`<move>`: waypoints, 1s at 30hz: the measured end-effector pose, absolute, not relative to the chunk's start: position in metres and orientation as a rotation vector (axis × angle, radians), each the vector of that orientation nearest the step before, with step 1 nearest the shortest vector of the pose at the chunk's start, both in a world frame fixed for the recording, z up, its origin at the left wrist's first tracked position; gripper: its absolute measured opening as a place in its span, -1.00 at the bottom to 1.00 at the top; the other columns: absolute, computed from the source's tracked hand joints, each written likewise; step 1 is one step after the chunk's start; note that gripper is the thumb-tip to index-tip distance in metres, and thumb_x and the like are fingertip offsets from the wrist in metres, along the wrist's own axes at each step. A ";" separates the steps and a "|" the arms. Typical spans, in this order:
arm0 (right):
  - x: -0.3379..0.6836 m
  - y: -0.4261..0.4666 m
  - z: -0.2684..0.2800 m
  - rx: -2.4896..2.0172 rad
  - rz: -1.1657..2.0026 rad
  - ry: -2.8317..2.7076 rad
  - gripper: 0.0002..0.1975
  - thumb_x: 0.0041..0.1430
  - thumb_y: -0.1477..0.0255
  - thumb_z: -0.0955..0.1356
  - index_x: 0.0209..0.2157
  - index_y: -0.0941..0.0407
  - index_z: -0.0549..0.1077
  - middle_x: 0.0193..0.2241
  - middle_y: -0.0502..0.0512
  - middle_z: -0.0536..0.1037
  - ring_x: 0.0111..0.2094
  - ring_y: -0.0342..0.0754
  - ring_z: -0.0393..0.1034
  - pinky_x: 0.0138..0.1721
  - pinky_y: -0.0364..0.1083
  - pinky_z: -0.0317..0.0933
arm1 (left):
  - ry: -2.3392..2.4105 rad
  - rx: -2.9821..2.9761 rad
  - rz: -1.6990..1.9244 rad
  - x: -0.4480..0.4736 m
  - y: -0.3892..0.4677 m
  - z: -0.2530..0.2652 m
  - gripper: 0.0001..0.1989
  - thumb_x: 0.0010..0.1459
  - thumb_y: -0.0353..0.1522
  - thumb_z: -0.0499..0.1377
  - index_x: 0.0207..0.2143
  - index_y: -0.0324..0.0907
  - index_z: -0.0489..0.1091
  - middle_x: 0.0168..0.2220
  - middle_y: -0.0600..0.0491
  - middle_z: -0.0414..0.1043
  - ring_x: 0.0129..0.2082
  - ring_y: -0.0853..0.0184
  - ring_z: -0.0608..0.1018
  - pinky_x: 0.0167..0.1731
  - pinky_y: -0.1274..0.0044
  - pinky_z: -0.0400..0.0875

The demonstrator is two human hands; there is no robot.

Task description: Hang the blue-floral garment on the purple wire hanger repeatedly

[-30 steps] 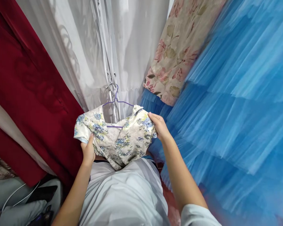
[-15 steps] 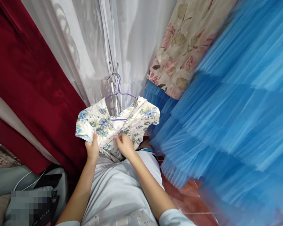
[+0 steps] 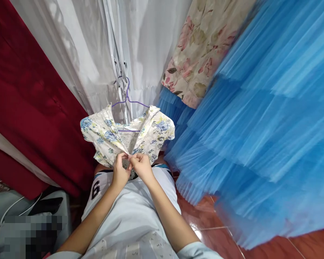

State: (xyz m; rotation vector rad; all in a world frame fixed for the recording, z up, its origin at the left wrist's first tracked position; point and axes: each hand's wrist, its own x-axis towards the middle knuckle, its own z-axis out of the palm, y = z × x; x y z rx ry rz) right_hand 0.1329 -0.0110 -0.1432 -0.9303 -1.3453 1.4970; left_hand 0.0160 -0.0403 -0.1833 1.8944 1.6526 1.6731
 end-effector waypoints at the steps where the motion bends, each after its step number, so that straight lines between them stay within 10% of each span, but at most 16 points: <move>1: 0.135 -0.010 -0.142 -0.929 1.501 -1.354 -0.73 0.05 0.24 0.37 -0.56 0.12 0.38 -0.74 -0.03 0.44 -0.76 -0.23 0.05 -0.68 -0.18 -0.12 | 1.636 1.898 1.591 0.018 -0.036 -0.183 -0.88 0.20 -0.38 0.12 -0.20 -0.15 0.26 -0.28 -0.02 0.40 -0.25 0.26 0.48 -0.20 0.46 0.37; 17: 0.126 0.093 0.014 -0.753 0.988 -1.453 -0.73 0.14 0.36 0.34 -0.58 0.18 0.42 -0.69 0.00 0.43 -0.73 -0.25 0.07 -0.66 -0.20 0.01 | 1.707 2.481 0.285 0.049 -0.031 -0.137 -0.79 0.15 -0.42 0.07 -0.18 -0.24 0.42 -0.32 -0.16 0.53 -0.35 0.09 0.56 -0.38 0.41 0.32; 21: 0.125 0.086 0.012 -0.692 1.004 -1.417 -0.76 0.17 0.34 0.32 -0.52 0.16 0.41 -0.72 -0.06 0.38 -0.74 -0.24 0.07 -0.69 -0.20 -0.02 | 1.456 2.324 0.686 0.027 -0.028 -0.096 -0.84 0.22 -0.29 0.11 -0.37 -0.15 0.43 -0.41 0.02 0.50 -0.41 0.27 0.53 -0.40 0.51 0.30; 26: 0.130 0.075 0.002 -0.664 1.060 -1.456 -0.78 0.16 0.32 0.33 -0.49 0.14 0.39 -0.74 -0.08 0.34 -0.74 -0.23 0.09 -0.69 -0.20 -0.05 | 1.448 2.220 1.586 -0.013 0.010 -0.011 -0.70 0.33 -0.29 0.02 0.06 -0.13 0.32 -0.51 0.13 0.33 -0.53 0.38 0.38 -0.45 0.55 0.22; 30: 0.125 0.076 -0.006 -0.675 0.963 -1.531 -0.76 0.17 0.28 0.33 -0.50 0.12 0.35 -0.72 -0.07 0.35 -0.70 -0.20 0.13 -0.64 -0.19 0.01 | 1.409 2.442 1.521 -0.019 0.039 0.020 -0.81 0.30 -0.31 0.07 -0.25 -0.18 0.45 -0.51 0.11 0.34 -0.52 0.40 0.35 -0.45 0.55 0.18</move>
